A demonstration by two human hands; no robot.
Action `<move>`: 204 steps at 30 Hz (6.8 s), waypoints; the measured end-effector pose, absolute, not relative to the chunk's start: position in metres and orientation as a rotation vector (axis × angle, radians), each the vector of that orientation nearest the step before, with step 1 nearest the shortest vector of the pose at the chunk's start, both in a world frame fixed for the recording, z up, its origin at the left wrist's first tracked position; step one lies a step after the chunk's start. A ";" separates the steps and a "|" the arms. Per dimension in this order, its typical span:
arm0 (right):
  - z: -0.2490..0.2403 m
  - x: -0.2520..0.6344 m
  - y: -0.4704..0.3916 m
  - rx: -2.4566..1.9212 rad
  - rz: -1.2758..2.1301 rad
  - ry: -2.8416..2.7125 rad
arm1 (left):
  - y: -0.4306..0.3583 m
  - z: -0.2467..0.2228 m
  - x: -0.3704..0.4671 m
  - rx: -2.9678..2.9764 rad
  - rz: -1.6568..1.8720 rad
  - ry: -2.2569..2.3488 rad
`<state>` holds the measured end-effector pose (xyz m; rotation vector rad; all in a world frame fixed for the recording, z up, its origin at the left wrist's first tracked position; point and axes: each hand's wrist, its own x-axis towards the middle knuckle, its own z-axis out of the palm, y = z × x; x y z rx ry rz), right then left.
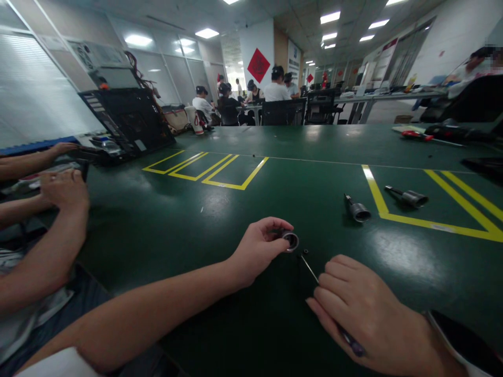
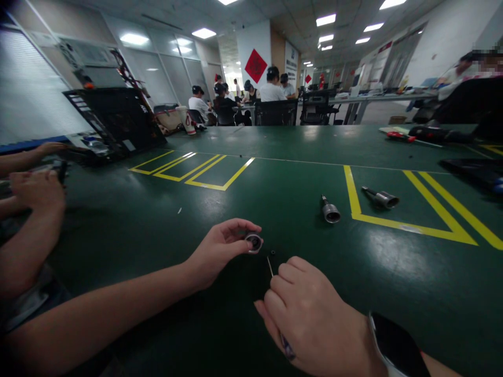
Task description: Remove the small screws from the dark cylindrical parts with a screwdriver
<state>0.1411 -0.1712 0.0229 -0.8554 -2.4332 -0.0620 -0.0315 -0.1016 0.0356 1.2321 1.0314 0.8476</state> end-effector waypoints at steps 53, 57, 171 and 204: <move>0.032 0.131 -0.180 -0.783 -0.091 -2.205 | -0.111 0.038 -0.034 1.301 0.779 1.012; 0.030 0.129 -0.181 -0.788 -0.147 -2.229 | -0.111 0.038 -0.033 1.295 0.780 1.027; 0.035 0.143 -0.098 -1.098 1.042 -1.299 | 0.027 0.005 -0.033 2.247 0.865 0.952; 0.015 0.140 -0.074 -1.000 1.394 -0.993 | 0.026 0.005 -0.033 2.409 0.884 0.831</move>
